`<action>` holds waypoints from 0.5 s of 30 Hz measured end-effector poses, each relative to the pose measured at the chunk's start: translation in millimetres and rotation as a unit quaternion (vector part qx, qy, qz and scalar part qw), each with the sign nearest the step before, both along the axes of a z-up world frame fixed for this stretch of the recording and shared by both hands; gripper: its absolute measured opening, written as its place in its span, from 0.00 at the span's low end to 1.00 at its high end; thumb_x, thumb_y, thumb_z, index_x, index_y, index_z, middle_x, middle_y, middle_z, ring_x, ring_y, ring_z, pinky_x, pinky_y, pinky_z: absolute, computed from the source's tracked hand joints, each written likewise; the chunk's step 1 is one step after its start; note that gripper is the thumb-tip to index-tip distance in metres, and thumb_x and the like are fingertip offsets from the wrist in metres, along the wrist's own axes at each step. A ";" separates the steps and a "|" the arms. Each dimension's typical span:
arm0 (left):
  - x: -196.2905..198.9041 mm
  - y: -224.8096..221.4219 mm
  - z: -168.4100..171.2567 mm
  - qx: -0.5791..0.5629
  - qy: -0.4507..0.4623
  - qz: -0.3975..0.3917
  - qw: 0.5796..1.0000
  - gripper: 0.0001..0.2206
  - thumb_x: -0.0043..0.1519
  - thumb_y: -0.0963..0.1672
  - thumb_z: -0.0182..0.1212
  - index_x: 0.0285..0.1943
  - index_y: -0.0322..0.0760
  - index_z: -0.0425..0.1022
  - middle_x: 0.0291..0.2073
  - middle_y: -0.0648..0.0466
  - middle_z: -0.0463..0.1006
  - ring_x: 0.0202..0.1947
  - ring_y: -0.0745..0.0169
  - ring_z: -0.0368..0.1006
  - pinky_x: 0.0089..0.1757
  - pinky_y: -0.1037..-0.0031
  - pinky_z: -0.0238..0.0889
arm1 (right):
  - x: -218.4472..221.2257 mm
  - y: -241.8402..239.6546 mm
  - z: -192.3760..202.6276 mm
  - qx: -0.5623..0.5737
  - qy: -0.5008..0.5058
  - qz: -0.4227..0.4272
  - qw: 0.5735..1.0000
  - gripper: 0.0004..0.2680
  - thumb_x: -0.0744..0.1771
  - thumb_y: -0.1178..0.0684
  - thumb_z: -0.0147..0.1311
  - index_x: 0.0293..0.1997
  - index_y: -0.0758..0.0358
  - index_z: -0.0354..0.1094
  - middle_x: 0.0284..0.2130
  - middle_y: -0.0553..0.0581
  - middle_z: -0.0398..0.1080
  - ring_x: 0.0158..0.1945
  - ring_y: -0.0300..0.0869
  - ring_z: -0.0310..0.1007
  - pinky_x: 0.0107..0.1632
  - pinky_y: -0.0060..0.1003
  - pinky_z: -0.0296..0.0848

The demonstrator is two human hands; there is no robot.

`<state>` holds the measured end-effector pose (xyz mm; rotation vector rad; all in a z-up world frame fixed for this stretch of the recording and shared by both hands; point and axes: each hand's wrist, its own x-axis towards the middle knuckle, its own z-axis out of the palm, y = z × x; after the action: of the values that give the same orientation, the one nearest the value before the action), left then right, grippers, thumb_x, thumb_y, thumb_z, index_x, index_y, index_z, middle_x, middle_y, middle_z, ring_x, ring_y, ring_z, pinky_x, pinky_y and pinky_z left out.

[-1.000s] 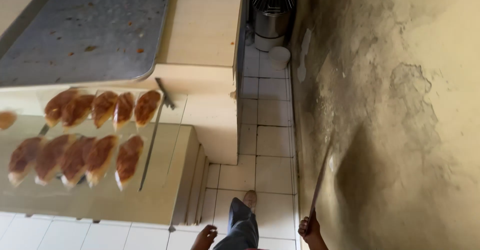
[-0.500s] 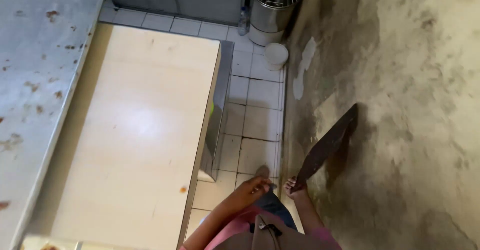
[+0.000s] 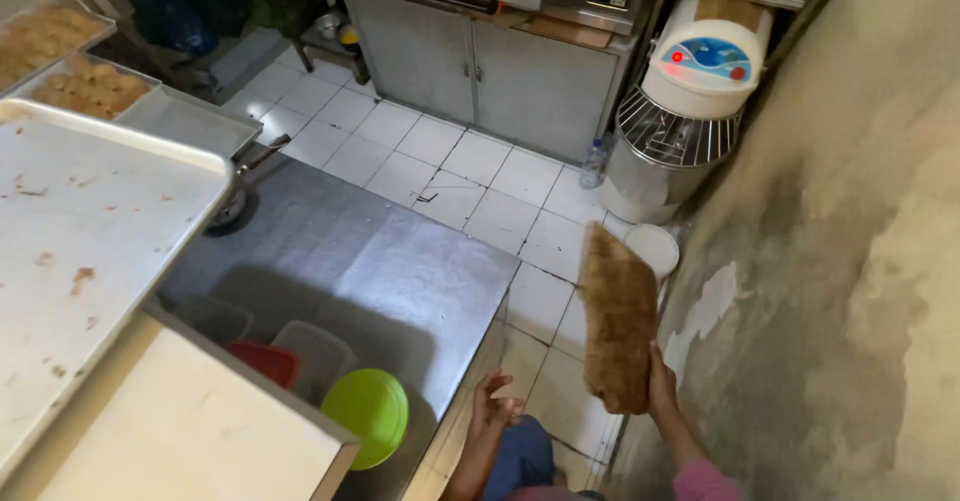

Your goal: Dip freshly baked donuts into chocolate and white glaze and arrange them on a tray.

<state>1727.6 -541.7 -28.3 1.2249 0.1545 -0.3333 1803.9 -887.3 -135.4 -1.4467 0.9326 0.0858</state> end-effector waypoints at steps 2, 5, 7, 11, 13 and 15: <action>27.8 -20.1 -20.6 -0.039 -0.056 0.026 0.997 0.36 0.65 0.45 0.60 0.80 0.48 0.41 0.73 0.49 0.55 0.62 0.50 0.68 0.56 0.61 0.69 | 62.8 -13.5 -9.8 0.005 0.019 0.045 0.999 0.30 0.65 0.30 0.50 0.56 0.76 0.70 0.50 0.70 0.72 0.50 0.57 0.73 0.50 0.48 0.70; 96.3 -53.1 -15.0 -0.029 0.059 0.019 0.998 0.41 0.60 0.52 0.60 0.81 0.51 0.40 0.77 0.47 0.53 0.63 0.47 0.68 0.49 0.65 0.72 | 145.4 -30.7 -63.2 -0.144 -0.012 0.167 0.975 0.25 0.67 0.33 0.49 0.54 0.71 0.74 0.46 0.64 0.78 0.48 0.50 0.76 0.50 0.40 0.72; 136.6 -81.4 -120.9 -0.033 0.070 0.033 0.996 0.32 0.62 0.47 0.59 0.76 0.44 0.50 0.49 0.48 0.61 0.40 0.55 0.64 0.35 0.69 0.62 | 180.5 -39.4 -80.1 -0.138 -0.016 0.212 0.967 0.24 0.66 0.34 0.51 0.53 0.69 0.76 0.46 0.61 0.79 0.49 0.48 0.77 0.52 0.38 0.71; 257.9 -133.1 -184.2 0.044 0.176 0.067 0.981 0.15 0.64 0.42 0.56 0.58 0.29 0.73 0.23 0.49 0.74 0.19 0.60 0.64 0.25 0.72 0.58 | 269.6 -50.1 -60.2 -0.121 0.043 0.313 0.941 0.29 0.65 0.29 0.44 0.54 0.69 0.76 0.49 0.62 0.79 0.51 0.47 0.77 0.55 0.36 0.71; 345.2 -149.4 -196.6 0.097 0.134 0.051 0.985 0.19 0.63 0.44 0.56 0.62 0.31 0.72 0.26 0.50 0.76 0.22 0.60 0.66 0.27 0.71 0.61 | 353.4 -102.1 -141.6 -0.133 0.006 0.335 0.933 0.27 0.66 0.32 0.46 0.58 0.69 0.73 0.54 0.62 0.75 0.56 0.48 0.73 0.60 0.36 0.68; 369.8 -163.0 -178.9 0.155 0.126 0.027 0.979 0.22 0.62 0.45 0.55 0.66 0.32 0.71 0.28 0.51 0.78 0.24 0.61 0.68 0.30 0.71 0.64 | 366.2 -139.6 -166.1 -0.128 0.003 0.358 0.925 0.26 0.67 0.35 0.47 0.61 0.69 0.69 0.60 0.62 0.71 0.62 0.48 0.68 0.65 0.37 0.64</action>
<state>2097.4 -704.7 -207.2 1.4801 0.4734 -0.4275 2170.1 -1026.9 -301.5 -1.9761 0.3822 0.5244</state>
